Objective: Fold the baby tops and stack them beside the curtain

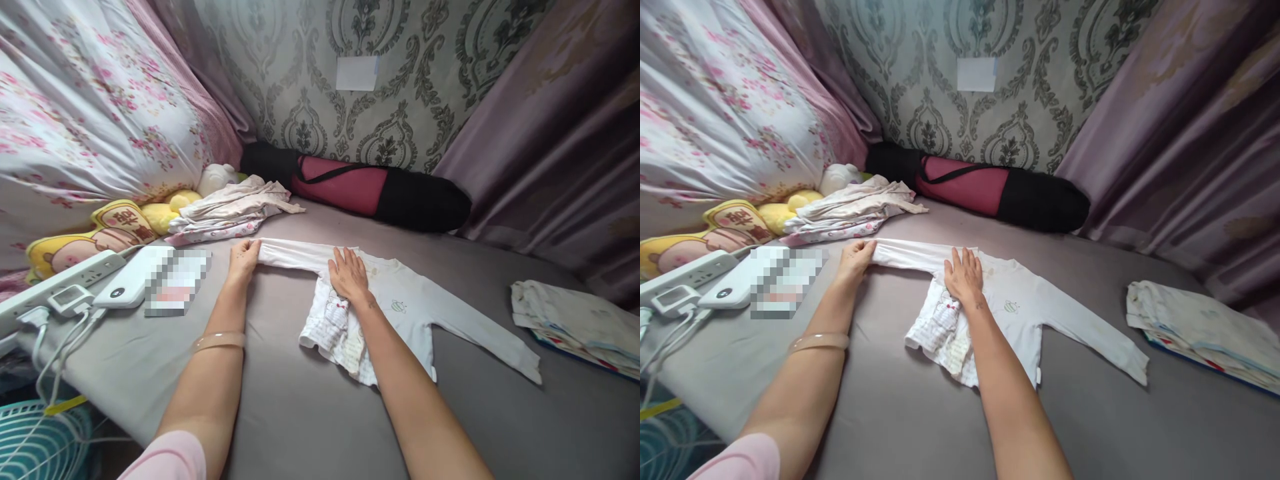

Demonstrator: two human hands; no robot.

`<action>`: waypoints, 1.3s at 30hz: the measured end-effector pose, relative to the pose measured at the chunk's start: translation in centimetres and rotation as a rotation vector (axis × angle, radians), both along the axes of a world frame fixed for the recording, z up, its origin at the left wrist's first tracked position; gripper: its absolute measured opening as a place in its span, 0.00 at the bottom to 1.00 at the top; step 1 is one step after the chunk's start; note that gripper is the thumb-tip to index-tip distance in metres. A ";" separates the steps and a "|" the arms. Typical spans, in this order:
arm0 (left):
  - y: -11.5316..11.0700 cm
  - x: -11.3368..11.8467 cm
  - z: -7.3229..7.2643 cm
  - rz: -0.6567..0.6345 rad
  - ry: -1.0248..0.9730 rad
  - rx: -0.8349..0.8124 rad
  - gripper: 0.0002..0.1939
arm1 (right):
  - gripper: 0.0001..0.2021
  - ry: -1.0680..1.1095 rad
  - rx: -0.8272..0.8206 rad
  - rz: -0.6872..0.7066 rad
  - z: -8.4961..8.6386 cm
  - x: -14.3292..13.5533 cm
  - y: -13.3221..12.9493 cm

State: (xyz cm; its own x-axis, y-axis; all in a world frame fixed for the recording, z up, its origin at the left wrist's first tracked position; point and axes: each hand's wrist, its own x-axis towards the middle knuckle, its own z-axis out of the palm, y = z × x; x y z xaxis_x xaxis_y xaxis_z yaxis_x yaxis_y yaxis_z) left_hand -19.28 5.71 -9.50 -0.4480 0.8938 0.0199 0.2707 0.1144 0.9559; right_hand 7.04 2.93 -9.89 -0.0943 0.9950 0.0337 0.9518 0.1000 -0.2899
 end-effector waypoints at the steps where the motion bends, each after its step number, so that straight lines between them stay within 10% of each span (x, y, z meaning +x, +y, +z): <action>1: 0.1 0.2 0.0 0.030 0.103 -0.011 0.15 | 0.29 -0.015 -0.006 -0.005 0.0 -0.1 0.0; 6: -0.5 1.2 1.3 0.161 0.589 -0.180 0.15 | 0.30 -0.082 -0.050 -0.035 0.2 -0.5 0.1; 14: -1.0 1.5 1.1 0.131 0.808 -0.286 0.18 | 0.30 -0.182 -0.195 -0.060 2.1 -1.6 0.4; 31: -0.6 0.3 0.1 0.123 0.657 -0.252 0.17 | 0.30 -0.027 -0.189 -0.063 1.3 -1.8 0.4; 36: -0.7 0.5 0.4 0.193 0.681 -0.075 0.20 | 0.33 0.226 -0.224 -0.017 3.1 1.7 0.5; 39: -0.6 2.2 0.9 -0.022 0.773 0.127 0.17 | 0.34 0.125 -0.137 -0.146 3.5 5.5 -0.4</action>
